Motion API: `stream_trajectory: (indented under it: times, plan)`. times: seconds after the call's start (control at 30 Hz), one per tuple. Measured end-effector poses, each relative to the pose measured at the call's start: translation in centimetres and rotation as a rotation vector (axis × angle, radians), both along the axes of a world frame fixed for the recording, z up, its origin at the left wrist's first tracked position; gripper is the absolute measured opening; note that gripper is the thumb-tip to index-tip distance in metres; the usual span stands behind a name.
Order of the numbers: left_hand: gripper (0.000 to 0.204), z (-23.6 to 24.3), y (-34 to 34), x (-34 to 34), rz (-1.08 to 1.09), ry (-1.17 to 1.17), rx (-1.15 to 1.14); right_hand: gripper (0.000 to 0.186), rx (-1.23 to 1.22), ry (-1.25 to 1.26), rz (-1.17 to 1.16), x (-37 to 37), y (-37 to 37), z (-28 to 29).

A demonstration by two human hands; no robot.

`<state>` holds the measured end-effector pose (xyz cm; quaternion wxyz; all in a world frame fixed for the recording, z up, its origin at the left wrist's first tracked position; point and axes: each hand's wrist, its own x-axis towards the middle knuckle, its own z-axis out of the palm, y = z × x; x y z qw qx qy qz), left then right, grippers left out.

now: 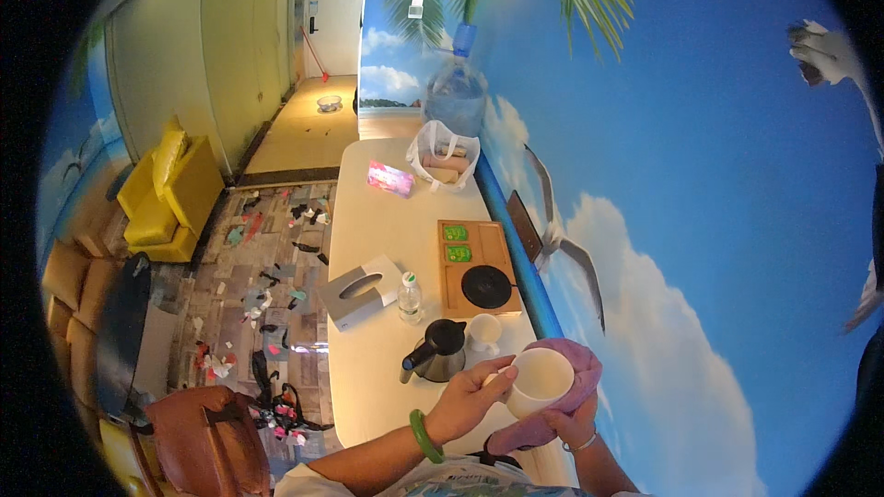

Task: The person wipes a white mug, a wooden tray, and the tabletop with a pink cloth. They handle a black kettle and a plastic water bottle, moving them aside and wiping the surfaces underneath. The person also wipes a tissue box and other small items on the table.

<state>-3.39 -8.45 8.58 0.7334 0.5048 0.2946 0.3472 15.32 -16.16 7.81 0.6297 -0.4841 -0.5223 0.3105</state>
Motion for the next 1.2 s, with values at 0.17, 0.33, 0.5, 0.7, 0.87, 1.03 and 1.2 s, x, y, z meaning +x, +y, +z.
stream_trajectory:
  times: [0.17, 0.33, 0.5, 0.7, 0.87, 1.03, 1.2]
  plan:
    - [0.041, 0.9, -0.4, 1.7, 0.267, -0.118, -0.015, 0.089, 0.156, -0.336, 0.088, -0.6, 4.4, 6.9]
    - [0.035, 2.8, 0.0, 3.5, 0.366, -0.202, -0.068, 0.087, 0.170, -0.322, -0.230, -1.0, 5.7, 3.0]
    - [0.032, 1.7, 1.1, 5.1, 0.419, -0.092, 0.044, 0.097, 0.216, -0.374, -0.182, 0.4, 8.0, 4.4]
    - [0.033, 3.6, 2.9, 5.0, 0.088, -0.103, 0.033, 0.112, -0.111, 0.279, 0.269, 7.7, 7.5, 5.3]
    - [0.035, 2.5, 3.4, 6.1, -0.157, -0.333, -0.423, 0.111, -0.203, 0.468, 0.444, 9.6, 6.0, 8.4]
    - [0.031, 3.7, 4.4, 9.7, 0.129, -0.353, -0.354, 0.100, 0.188, 0.045, 0.090, 7.9, 7.8, 6.3]
    - [0.029, 3.9, 3.7, 11.9, 0.267, -0.336, -0.232, 0.101, 0.164, -0.495, -0.269, 6.5, 8.5, 6.5]
